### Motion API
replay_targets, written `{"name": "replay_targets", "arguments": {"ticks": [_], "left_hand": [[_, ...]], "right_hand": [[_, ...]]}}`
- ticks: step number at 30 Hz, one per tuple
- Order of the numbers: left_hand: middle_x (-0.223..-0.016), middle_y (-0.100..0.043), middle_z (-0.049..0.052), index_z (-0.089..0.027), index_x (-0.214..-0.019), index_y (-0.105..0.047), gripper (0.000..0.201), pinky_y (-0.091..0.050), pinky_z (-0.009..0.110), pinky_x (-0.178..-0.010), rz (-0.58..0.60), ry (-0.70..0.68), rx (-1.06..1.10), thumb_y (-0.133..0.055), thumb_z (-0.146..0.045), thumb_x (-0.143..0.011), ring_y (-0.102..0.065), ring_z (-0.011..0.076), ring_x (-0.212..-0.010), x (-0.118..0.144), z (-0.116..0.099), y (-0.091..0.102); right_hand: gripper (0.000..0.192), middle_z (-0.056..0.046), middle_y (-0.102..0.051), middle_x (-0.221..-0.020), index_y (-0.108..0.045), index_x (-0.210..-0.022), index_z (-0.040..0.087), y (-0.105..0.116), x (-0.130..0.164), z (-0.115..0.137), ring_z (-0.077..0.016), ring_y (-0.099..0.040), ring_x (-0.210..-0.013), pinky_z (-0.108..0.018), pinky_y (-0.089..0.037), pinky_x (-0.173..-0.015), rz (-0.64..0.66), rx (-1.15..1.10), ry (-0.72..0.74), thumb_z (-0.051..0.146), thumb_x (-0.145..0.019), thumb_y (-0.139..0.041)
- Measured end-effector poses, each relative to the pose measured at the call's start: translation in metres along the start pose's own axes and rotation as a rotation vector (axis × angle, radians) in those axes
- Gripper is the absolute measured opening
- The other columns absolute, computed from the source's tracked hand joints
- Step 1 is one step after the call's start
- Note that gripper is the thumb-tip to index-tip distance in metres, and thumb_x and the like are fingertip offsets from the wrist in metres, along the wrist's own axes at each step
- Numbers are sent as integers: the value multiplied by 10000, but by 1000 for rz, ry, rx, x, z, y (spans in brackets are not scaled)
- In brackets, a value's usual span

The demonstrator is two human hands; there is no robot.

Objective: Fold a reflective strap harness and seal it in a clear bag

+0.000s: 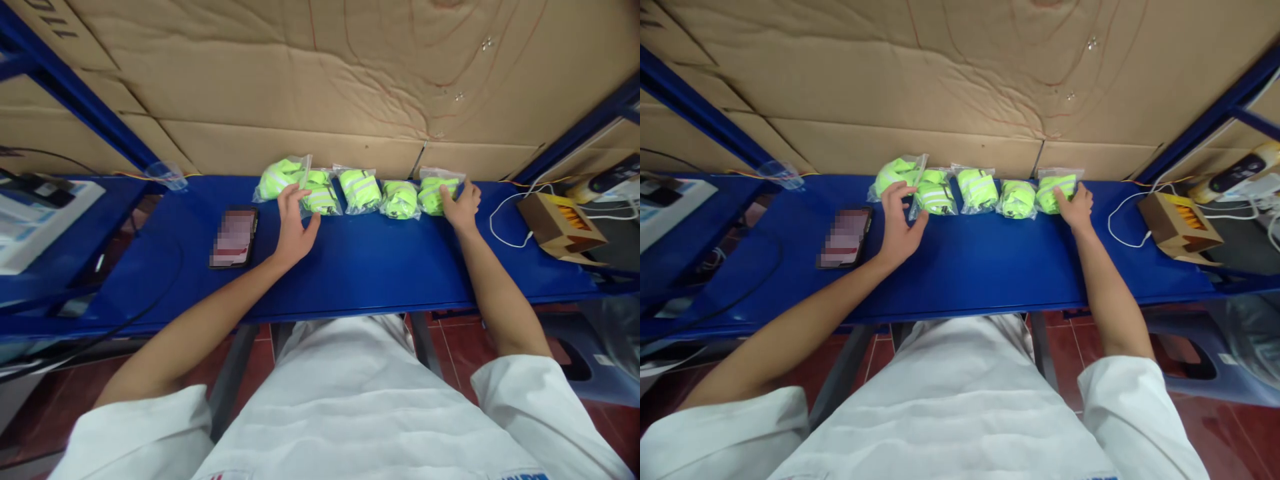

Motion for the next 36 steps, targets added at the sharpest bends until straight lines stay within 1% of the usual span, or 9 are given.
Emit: {"name": "replay_targets", "arguments": {"ticks": [3,6,12,16,20,23,25,29,36], "left_hand": [[-1580,-402,214,-206,-1390,-521,445,-349,538,-1275,42,-44,1,-575,-388,-987,-372,333,-1559,2,-3,-8],[-1681,-314,232,-198,-1461,-482,529,-268,564,-1300,45,-74,-65,-570,-434,-996,-275,352,-1624,-7,-6,-13],[-1765,-168,273,-137,-1599,-407,728,-165,614,-1309,-53,70,-289,-598,-414,-953,-230,368,-1650,-51,16,-23],[-1702,-400,199,-162,-1503,-580,530,-148,650,-1295,-42,185,-335,-427,-300,-1015,-302,370,-1626,-70,34,-34],[-1662,-494,109,-242,-1446,-657,502,-206,606,-1290,-66,113,-279,-332,-319,-1072,-331,334,-1617,-64,23,-32],[-1679,-469,113,-263,-1502,-607,513,-259,552,-1280,-33,-38,-208,-295,-371,-1110,-401,292,-1585,-41,-2,-25],[-1650,-511,101,-291,-1479,-622,483,-214,555,-1292,55,-140,-202,-301,-367,-1125,-440,280,-1562,-20,-20,-23],[-1530,-637,84,-302,-1449,-636,427,-124,550,-1302,262,-325,-234,-358,-320,-1126,-491,273,-1522,13,-43,-29],[-1545,-595,130,-260,-1418,-637,401,-148,555,-1260,328,-347,-192,-429,-399,-1104,-519,286,-1469,12,-47,-28]], "right_hand": [[804,-282,-359,-1660,-415,-1584,92,0,16,22,-391,-397,-1517,-626,-316,-1223,-173,148,55,549,-949,-599],[738,-238,-342,-1674,-405,-1596,154,-8,39,55,-362,-350,-1562,-598,-282,-1254,-178,126,345,576,-998,-502],[621,-248,-438,-1628,-512,-1535,171,-46,89,111,-402,-408,-1526,-602,-313,-1228,123,99,745,549,-1044,-480],[570,-226,-531,-1578,-589,-1489,184,-58,109,132,-383,-483,-1474,-573,-344,-1219,393,24,950,544,-1066,-464],[531,-180,-714,-1319,-740,-1207,189,-57,125,140,-349,-643,-1243,-525,-420,-1151,616,-391,719,649,-980,-606],[565,-90,-734,-905,-711,-927,194,-60,138,144,-223,-688,-845,-389,-541,-894,638,-574,489,722,-995,-521],[608,-31,-651,-758,-656,-901,201,-66,146,148,-151,-610,-646,-304,-523,-688,617,-662,363,736,-1033,-400],[626,22,-569,-665,-569,-861,214,-78,152,153,-104,-520,-510,-238,-429,-478,676,-837,138,823,-957,-458],[685,-20,-670,-772,-625,-870,179,-77,141,150,-104,-600,-574,-237,-505,-485,890,-1011,-47,847,-751,-723]]}}
Point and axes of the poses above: each hand's wrist, its own x-axis away from the middle knuckle, its own y-axis out of the back of the hand, z = x × y, the point moved 1 cm from there along -x, towards the middle knuckle
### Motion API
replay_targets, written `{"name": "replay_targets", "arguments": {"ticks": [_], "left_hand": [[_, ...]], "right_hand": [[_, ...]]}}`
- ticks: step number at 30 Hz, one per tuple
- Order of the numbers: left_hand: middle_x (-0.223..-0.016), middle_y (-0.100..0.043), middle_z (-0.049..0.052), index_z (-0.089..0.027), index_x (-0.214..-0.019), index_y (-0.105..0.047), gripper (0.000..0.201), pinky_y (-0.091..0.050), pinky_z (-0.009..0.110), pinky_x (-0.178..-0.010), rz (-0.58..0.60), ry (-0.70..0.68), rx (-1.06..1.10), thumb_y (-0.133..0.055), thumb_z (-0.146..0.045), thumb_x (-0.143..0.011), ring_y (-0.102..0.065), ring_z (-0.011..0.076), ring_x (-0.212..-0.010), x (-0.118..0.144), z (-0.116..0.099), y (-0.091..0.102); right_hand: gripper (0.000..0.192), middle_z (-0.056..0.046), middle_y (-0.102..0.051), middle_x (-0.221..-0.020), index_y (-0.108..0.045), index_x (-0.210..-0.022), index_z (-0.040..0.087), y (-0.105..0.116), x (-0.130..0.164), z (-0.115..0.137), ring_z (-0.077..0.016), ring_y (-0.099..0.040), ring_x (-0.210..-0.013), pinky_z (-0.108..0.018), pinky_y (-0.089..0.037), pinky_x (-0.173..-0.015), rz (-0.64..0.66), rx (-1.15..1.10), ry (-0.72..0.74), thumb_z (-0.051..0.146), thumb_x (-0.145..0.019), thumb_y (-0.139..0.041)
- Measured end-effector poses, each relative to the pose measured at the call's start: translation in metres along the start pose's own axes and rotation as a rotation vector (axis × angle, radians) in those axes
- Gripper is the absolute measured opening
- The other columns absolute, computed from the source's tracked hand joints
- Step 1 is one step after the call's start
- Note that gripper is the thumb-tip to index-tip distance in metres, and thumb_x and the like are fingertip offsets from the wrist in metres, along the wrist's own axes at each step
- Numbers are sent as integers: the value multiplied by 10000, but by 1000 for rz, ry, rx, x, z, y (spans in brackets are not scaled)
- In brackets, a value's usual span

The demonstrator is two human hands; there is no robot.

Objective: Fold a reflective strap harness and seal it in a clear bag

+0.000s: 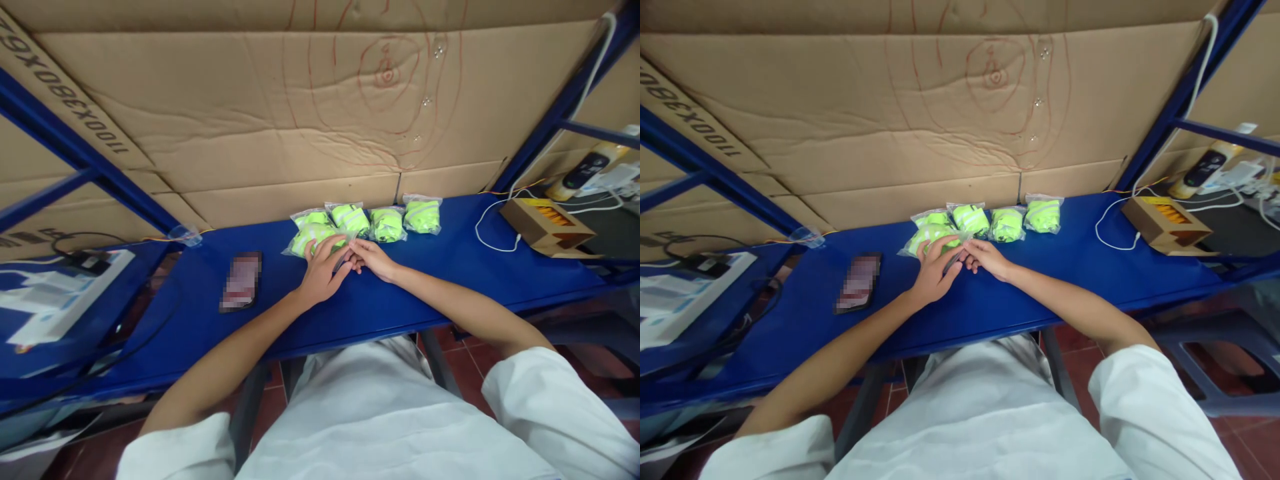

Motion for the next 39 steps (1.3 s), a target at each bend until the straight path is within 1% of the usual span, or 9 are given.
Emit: {"name": "replay_targets", "arguments": {"ticks": [2,6,11,14,18,24,30,35,39], "left_hand": [[-1519,-597,144,-251,-1352,-666,368,-191,548,-1236,-27,31,17,-492,-428,-1080,-543,286,-1436,-2,0,4],[-1394,-640,138,-227,-1099,-705,208,-305,507,-1149,-116,120,-25,-644,-402,-1004,-596,287,-1356,-4,-4,6],[-1341,-662,121,-215,-984,-697,166,-386,484,-1035,-82,131,-142,-760,-349,-908,-644,307,-1240,-5,-7,6],[-1284,-681,100,-211,-958,-701,128,-398,490,-1028,-40,162,-97,-720,-337,-942,-649,299,-1217,-7,-9,10],[-1272,-679,81,-221,-921,-729,74,-391,513,-1072,51,261,71,-689,-273,-956,-629,293,-1260,-10,-7,16],[-1245,-691,61,-231,-869,-750,100,-393,516,-1099,86,341,171,-676,-219,-934,-641,261,-1238,-14,1,20],[-1244,-675,70,-234,-881,-737,120,-383,521,-1111,68,370,197,-638,-239,-949,-625,262,-1238,-12,0,16],[-1284,-631,113,-217,-919,-687,114,-410,519,-1034,-34,301,56,-591,-241,-977,-602,297,-1210,-7,-8,10],[-1309,-597,131,-222,-970,-660,124,-405,522,-1005,-73,283,-21,-552,-261,-1016,-564,321,-1224,-3,-12,8]], "right_hand": [[685,-25,-678,-768,-642,-854,167,2,1,2,-103,-608,-588,-231,-509,-494,24,-37,-16,828,-723,-764],[650,4,-652,-667,-661,-823,160,2,3,4,-93,-592,-576,-208,-486,-504,29,-54,-19,774,-693,-828],[550,22,-654,-636,-701,-833,152,1,5,5,-85,-563,-555,-199,-449,-493,40,-4,-16,603,-636,-946],[533,28,-646,-631,-664,-788,160,2,5,4,-79,-550,-547,-199,-442,-491,22,14,-4,578,-632,-954],[528,24,-654,-657,-648,-789,165,3,5,4,-80,-556,-553,-205,-452,-497,25,42,-4,594,-669,-932],[536,-2,-692,-744,-680,-831,160,2,6,6,-84,-578,-585,-219,-483,-523,69,109,-17,637,-708,-891],[484,-2,-701,-775,-682,-846,184,3,9,10,-95,-575,-612,-227,-455,-541,81,156,15,615,-733,-871],[401,6,-654,-719,-620,-793,195,0,10,17,-101,-530,-579,-239,-357,-519,51,178,15,537,-757,-827],[362,24,-594,-669,-557,-745,212,-6,12,22,-104,-481,-556,-259,-332,-535,4,213,21,500,-784,-772]]}}
Point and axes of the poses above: each hand's wrist, its own x-axis away from the middle knuckle, its own y-axis out of the back of the hand, z = x × y, the point moved 1 cm from there along -x, towards the middle knuckle
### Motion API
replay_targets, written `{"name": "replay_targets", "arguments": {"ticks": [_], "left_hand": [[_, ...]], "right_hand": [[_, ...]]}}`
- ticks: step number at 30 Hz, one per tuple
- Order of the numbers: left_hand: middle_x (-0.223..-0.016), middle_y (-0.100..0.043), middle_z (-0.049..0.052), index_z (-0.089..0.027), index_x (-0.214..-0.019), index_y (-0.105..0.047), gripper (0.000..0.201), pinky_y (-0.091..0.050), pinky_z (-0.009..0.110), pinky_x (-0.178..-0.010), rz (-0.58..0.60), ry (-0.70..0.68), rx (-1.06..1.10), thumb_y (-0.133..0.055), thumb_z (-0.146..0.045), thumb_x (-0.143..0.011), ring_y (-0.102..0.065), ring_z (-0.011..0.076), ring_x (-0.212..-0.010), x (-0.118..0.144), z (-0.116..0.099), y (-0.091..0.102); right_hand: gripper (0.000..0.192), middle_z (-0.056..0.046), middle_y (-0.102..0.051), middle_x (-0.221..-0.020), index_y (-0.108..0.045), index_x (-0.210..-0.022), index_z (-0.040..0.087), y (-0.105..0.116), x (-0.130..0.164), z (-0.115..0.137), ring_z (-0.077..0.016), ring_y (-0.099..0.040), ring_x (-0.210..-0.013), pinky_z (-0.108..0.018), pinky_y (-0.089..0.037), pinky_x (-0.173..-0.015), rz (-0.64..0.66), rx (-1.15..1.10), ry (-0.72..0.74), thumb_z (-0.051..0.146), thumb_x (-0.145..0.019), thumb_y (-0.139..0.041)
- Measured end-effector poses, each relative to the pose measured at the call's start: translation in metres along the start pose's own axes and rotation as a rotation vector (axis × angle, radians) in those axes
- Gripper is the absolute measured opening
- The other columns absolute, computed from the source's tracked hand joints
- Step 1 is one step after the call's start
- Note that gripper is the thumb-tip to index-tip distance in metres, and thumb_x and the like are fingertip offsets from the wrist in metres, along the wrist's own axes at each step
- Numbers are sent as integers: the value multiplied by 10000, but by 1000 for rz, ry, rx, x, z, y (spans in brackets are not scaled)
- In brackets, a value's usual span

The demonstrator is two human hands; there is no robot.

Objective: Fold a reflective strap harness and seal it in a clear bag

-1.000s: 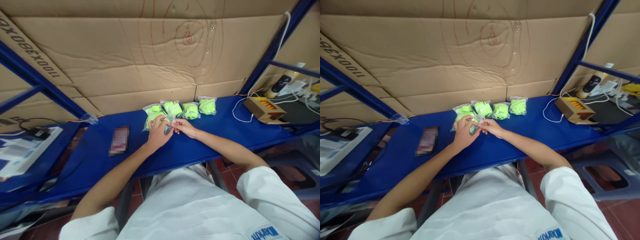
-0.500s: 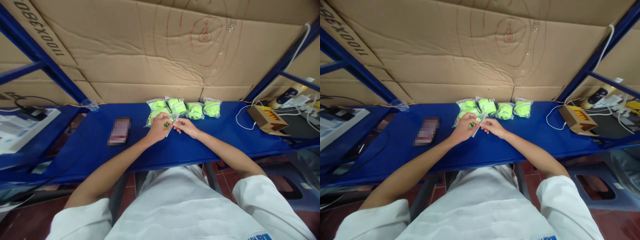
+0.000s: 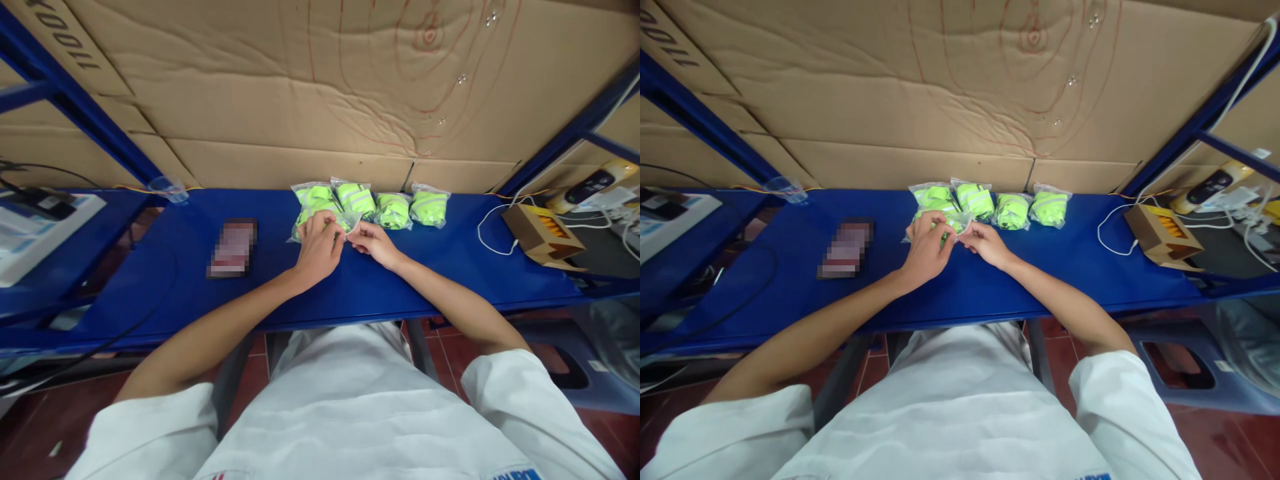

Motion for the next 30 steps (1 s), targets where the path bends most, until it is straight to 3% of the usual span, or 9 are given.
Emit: {"name": "replay_targets", "arguments": {"ticks": [6,11,15,20,24,27,30], "left_hand": [[-1295,-586,133,-227,-1007,-650,126,-406,504,-965,6,15,-46,-532,-260,-1034,-544,319,-1207,0,0,0],[-1274,-582,136,-219,-1012,-655,146,-401,501,-985,-3,25,-39,-522,-274,-1034,-539,314,-1210,0,0,-2],[-1265,-617,125,-230,-998,-685,159,-375,532,-1038,-11,4,-57,-544,-297,-1022,-551,314,-1212,-5,1,5],[-1259,-675,78,-235,-805,-687,139,-239,609,-1160,27,-156,-129,-685,-306,-924,-531,341,-1301,-13,4,24],[-1316,-674,68,-230,-810,-673,192,-227,619,-1167,113,-267,-105,-631,-327,-970,-511,345,-1342,-13,3,25],[-1293,-668,77,-217,-831,-636,165,-273,589,-1150,103,-220,-53,-589,-277,-978,-536,322,-1295,-12,2,23],[-1279,-646,101,-211,-892,-610,111,-337,546,-1112,-25,-68,-18,-591,-280,-977,-559,311,-1235,-19,7,30]], "right_hand": [[325,26,-539,-647,-534,-721,215,-6,7,3,-129,-451,-626,-277,-324,-622,-175,303,159,461,-874,-681],[385,19,-541,-643,-503,-702,226,-7,3,-4,-143,-463,-642,-273,-336,-609,-141,199,84,520,-871,-684],[415,24,-520,-672,-518,-748,229,-8,3,-9,-139,-443,-649,-273,-346,-613,-143,142,134,581,-884,-689],[444,36,-511,-692,-566,-827,230,-10,10,-9,-130,-451,-626,-278,-351,-618,-49,61,166,649,-901,-690],[412,37,-507,-680,-530,-800,231,-8,12,-7,-131,-450,-618,-285,-338,-621,-18,63,185,596,-943,-656],[340,32,-505,-687,-491,-766,230,-7,12,-7,-134,-456,-632,-288,-348,-647,-64,155,202,480,-967,-605],[282,31,-493,-670,-461,-731,227,-10,13,-8,-135,-450,-645,-291,-336,-666,-125,361,216,382,-938,-575]]}}
Point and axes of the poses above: each hand's wrist, its own x-axis away from the middle knuckle, its own y-axis out of the back of the hand, z = x × y, the point moved 1 cm from there along -x, towards the middle knuckle
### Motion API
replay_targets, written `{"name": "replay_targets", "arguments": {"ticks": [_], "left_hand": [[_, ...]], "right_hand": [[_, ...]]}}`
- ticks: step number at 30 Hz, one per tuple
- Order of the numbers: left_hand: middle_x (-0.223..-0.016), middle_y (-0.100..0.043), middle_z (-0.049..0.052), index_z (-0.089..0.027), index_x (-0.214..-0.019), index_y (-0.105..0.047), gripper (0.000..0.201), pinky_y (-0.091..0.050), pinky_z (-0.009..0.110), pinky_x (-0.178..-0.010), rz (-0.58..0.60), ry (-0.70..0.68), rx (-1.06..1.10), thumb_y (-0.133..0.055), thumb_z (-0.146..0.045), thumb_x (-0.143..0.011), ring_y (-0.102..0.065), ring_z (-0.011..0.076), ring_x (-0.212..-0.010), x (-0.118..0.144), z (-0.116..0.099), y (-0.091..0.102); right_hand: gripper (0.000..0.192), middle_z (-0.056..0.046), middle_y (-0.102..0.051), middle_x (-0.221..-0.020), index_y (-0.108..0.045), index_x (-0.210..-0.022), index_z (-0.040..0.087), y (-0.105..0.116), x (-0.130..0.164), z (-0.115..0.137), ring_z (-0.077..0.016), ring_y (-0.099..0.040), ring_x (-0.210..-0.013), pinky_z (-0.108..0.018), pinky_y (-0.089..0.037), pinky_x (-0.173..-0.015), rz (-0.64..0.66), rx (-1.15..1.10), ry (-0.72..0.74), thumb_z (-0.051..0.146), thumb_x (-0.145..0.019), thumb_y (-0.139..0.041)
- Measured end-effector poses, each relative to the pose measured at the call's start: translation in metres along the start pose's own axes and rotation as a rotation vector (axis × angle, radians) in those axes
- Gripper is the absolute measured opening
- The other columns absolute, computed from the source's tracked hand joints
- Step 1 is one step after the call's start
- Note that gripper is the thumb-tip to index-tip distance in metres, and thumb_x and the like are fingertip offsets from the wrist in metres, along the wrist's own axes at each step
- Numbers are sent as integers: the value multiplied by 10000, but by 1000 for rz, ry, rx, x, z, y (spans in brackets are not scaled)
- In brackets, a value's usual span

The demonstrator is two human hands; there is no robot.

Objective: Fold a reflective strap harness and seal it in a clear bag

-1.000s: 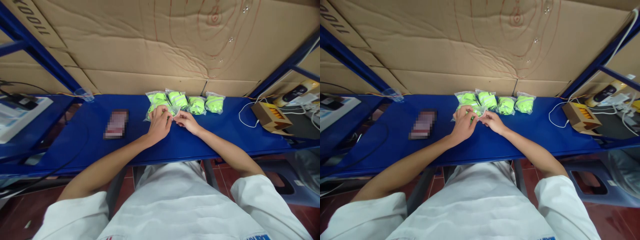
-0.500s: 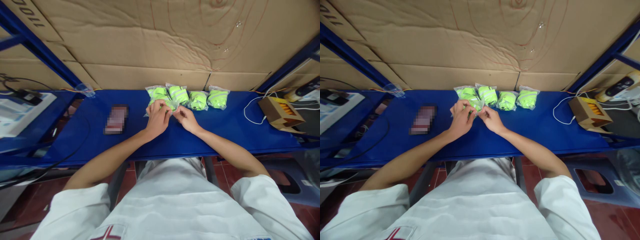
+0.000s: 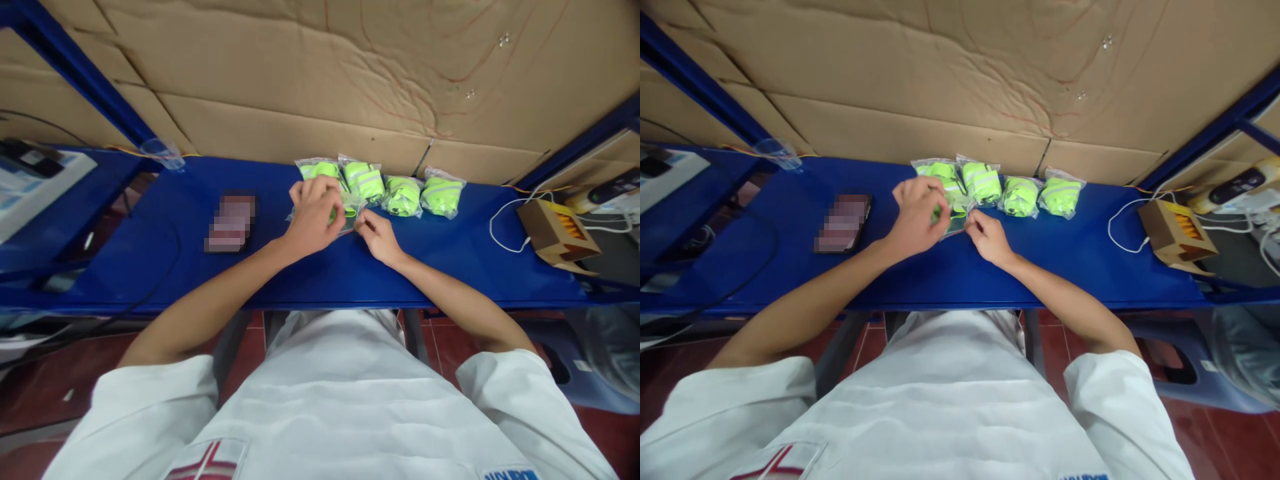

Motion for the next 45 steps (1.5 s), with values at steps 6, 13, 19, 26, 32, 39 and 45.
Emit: {"name": "replay_targets", "arguments": {"ticks": [6,13,19,26,32,39,45], "left_hand": [[-1358,-615,114,-224,-1104,-624,358,-385,473,-1157,17,-22,159,-512,-559,-1044,-556,282,-1344,-15,24,20],[-1713,-369,185,-282,-1643,-368,1112,-95,637,-1296,379,-275,-11,-926,-572,-726,-276,434,-1614,-6,48,1],[-1590,-519,191,-241,-1673,-330,1072,-301,519,-1231,365,-251,-33,-880,-510,-793,-468,397,-1492,-3,57,-16],[-1600,-499,193,-242,-1688,-305,1062,-300,510,-1209,346,-296,-90,-853,-503,-818,-463,401,-1470,1,39,-17],[-1563,-529,198,-268,-1703,-269,1054,-309,541,-1175,332,-407,-120,-834,-497,-843,-496,417,-1416,8,30,-23],[-1519,-557,204,-225,-1694,-286,1039,-343,514,-1133,267,-410,-119,-825,-498,-849,-523,402,-1375,9,27,-24],[-1500,-570,212,-213,-1691,-292,980,-349,528,-1115,242,-475,-192,-788,-440,-877,-538,409,-1340,14,19,-28]], "right_hand": [[237,25,-536,-661,-521,-735,221,4,-4,-3,-133,-468,-628,-288,-360,-656,-54,85,0,378,-904,-577],[297,14,-567,-637,-549,-696,218,25,-21,-27,-141,-490,-622,-294,-382,-658,-160,112,-66,450,-856,-643],[347,44,-490,-622,-586,-795,216,25,-16,-19,-123,-425,-598,-288,-369,-645,-133,101,-30,537,-875,-692],[549,4,-578,-754,-719,-1220,210,35,-13,-6,-168,-515,-687,-316,-429,-710,48,120,111,635,-875,-758],[559,-63,-709,-997,-758,-1203,227,42,-16,-6,-241,-650,-914,-386,-518,-892,225,135,240,668,-860,-772],[540,-57,-758,-967,-760,-973,198,36,-14,-11,-228,-693,-862,-363,-555,-833,138,130,219,727,-905,-676],[644,-114,-761,-1176,-746,-1175,181,32,-9,-10,-292,-716,-1057,-423,-563,-983,197,167,190,736,-850,-733]]}}
Point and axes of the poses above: each hand's wrist, its own x-axis away from the middle knuckle, its own y-axis out of the back of the hand, z = x × y, the point moved 1 cm from there along -x, towards the middle knuckle
